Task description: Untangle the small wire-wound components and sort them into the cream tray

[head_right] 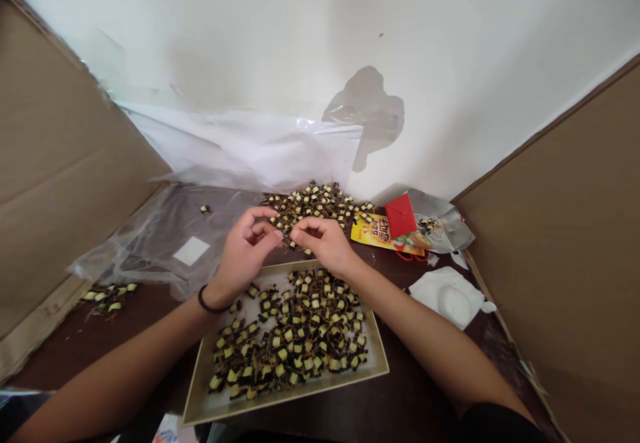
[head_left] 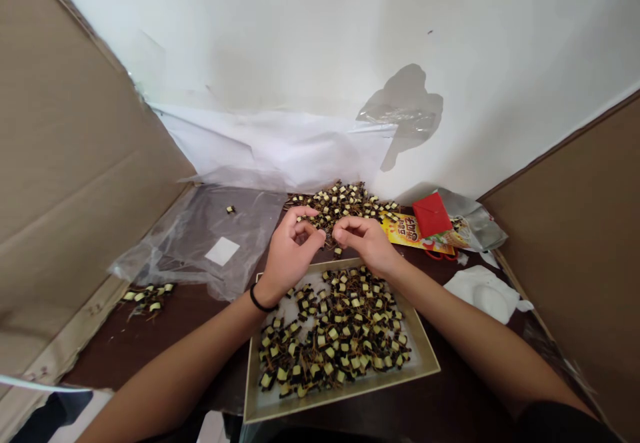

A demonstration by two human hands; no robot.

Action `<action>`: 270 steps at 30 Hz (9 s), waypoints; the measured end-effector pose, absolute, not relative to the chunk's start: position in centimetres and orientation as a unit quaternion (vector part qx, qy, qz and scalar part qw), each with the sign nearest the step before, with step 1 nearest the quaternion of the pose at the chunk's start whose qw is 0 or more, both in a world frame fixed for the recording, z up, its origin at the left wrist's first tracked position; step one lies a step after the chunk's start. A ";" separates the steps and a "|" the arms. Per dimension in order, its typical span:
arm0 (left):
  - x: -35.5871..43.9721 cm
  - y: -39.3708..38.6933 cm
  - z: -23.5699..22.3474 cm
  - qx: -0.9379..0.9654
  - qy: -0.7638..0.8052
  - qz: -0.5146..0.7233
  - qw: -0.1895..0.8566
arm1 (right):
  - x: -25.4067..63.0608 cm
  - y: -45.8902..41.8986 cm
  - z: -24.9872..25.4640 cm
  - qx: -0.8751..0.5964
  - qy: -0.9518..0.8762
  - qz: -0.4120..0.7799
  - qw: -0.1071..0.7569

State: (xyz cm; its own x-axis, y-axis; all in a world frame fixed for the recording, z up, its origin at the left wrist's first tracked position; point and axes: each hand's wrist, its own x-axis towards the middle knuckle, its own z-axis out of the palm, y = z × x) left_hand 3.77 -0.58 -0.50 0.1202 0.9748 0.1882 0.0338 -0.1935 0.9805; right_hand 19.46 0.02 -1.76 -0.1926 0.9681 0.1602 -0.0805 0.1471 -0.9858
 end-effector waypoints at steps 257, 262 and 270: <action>3.8 -0.2 -0.6 0.409 0.378 0.437 0.706 | 19.1 -1.0 -2.5 -0.384 -0.770 -0.053 0.507; 3.6 -0.3 -0.6 0.406 0.365 0.437 0.715 | 18.9 -1.0 -2.0 -0.390 -0.743 0.019 0.544; 3.5 -0.1 -0.3 0.335 0.320 0.427 0.777 | 19.1 -0.8 -2.1 -0.375 -0.713 0.198 0.559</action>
State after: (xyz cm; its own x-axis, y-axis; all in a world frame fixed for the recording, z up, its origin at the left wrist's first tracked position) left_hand 3.54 -0.10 -0.26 0.4305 0.8778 -0.2102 -0.4496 0.4105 0.7933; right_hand 19.14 -0.76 -2.08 -0.0945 0.7562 0.6475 0.3128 0.6400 -0.7019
